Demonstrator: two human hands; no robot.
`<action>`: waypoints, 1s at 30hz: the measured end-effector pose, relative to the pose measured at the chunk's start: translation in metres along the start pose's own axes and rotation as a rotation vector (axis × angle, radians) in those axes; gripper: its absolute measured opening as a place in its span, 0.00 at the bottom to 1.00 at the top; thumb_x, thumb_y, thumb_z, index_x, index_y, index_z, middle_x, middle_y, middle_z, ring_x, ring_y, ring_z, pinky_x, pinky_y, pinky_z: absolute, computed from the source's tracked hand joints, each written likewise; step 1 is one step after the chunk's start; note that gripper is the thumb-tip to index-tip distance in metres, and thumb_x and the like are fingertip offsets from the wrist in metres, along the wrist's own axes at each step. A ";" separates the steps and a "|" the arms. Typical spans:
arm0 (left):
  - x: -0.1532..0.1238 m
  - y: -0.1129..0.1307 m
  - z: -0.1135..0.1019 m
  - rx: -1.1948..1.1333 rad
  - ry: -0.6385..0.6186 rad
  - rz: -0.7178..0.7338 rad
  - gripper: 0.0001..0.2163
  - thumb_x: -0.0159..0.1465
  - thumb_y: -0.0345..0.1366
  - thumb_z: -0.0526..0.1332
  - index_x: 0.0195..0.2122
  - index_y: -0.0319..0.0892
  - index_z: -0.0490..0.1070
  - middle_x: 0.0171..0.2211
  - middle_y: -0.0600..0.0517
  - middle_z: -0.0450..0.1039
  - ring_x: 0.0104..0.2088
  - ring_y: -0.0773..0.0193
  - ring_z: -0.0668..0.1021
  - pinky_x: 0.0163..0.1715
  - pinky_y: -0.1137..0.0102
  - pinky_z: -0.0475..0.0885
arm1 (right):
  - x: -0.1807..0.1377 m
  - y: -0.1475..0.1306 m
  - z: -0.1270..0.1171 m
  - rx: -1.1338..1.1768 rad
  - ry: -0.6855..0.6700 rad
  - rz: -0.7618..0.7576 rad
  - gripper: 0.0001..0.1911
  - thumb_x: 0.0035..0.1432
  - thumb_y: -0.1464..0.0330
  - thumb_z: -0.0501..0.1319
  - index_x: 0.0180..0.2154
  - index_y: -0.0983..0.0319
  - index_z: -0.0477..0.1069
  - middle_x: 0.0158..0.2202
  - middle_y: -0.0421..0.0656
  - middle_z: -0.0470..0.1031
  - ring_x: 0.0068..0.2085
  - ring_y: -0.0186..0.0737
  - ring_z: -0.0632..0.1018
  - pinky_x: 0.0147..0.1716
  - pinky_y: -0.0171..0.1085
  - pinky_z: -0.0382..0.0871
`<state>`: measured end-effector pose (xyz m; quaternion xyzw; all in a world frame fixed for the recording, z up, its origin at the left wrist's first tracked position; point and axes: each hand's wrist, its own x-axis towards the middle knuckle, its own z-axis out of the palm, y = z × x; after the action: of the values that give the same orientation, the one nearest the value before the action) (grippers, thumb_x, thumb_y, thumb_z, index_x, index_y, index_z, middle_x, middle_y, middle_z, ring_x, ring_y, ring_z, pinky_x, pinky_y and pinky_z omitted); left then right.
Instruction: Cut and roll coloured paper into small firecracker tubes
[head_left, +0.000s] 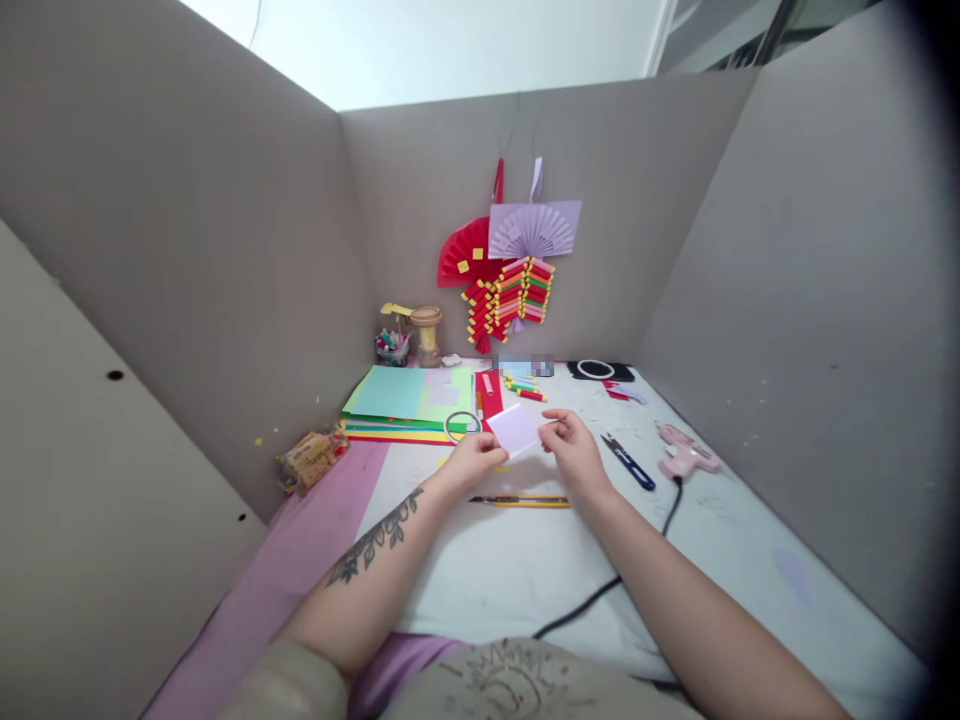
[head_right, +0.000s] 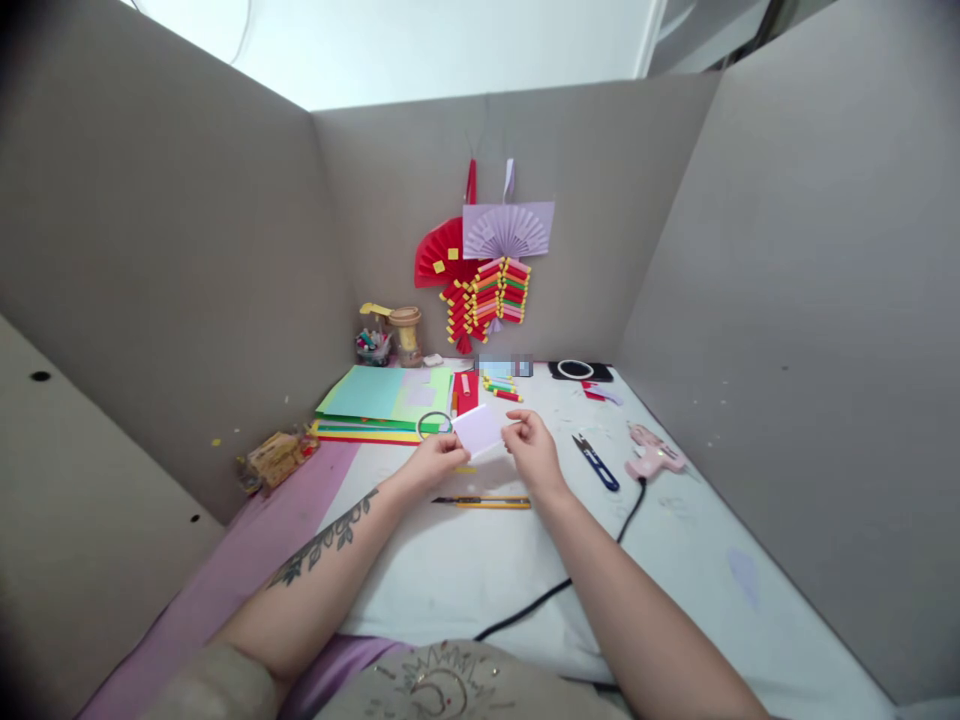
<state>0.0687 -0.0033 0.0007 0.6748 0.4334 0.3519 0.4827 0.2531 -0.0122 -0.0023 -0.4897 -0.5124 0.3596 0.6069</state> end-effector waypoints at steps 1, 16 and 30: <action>0.001 0.000 0.000 -0.009 0.022 0.000 0.06 0.50 0.36 0.58 0.21 0.38 0.64 0.19 0.58 0.57 0.21 0.72 0.61 0.21 0.75 0.53 | 0.000 -0.002 -0.001 -0.019 0.047 -0.014 0.15 0.48 0.64 0.59 0.39 0.61 0.63 0.22 0.35 0.66 0.24 0.34 0.68 0.27 0.33 0.63; 0.000 0.007 0.006 -0.101 0.303 -0.089 0.08 0.49 0.38 0.60 0.20 0.38 0.67 0.18 0.57 0.62 0.21 0.71 0.64 0.22 0.74 0.58 | -0.025 -0.014 0.025 -0.713 -0.097 -0.648 0.09 0.59 0.72 0.54 0.34 0.60 0.72 0.32 0.44 0.73 0.38 0.41 0.71 0.41 0.39 0.65; 0.000 0.006 0.010 0.241 0.280 0.124 0.13 0.55 0.40 0.59 0.20 0.36 0.71 0.17 0.54 0.65 0.23 0.67 0.67 0.24 0.73 0.59 | -0.025 -0.008 0.023 -0.826 -0.078 -0.587 0.09 0.58 0.72 0.55 0.32 0.60 0.74 0.31 0.44 0.73 0.37 0.40 0.72 0.39 0.37 0.64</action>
<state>0.0789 -0.0073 0.0034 0.6976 0.4929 0.4171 0.3107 0.2251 -0.0325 -0.0012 -0.5103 -0.7502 -0.0409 0.4185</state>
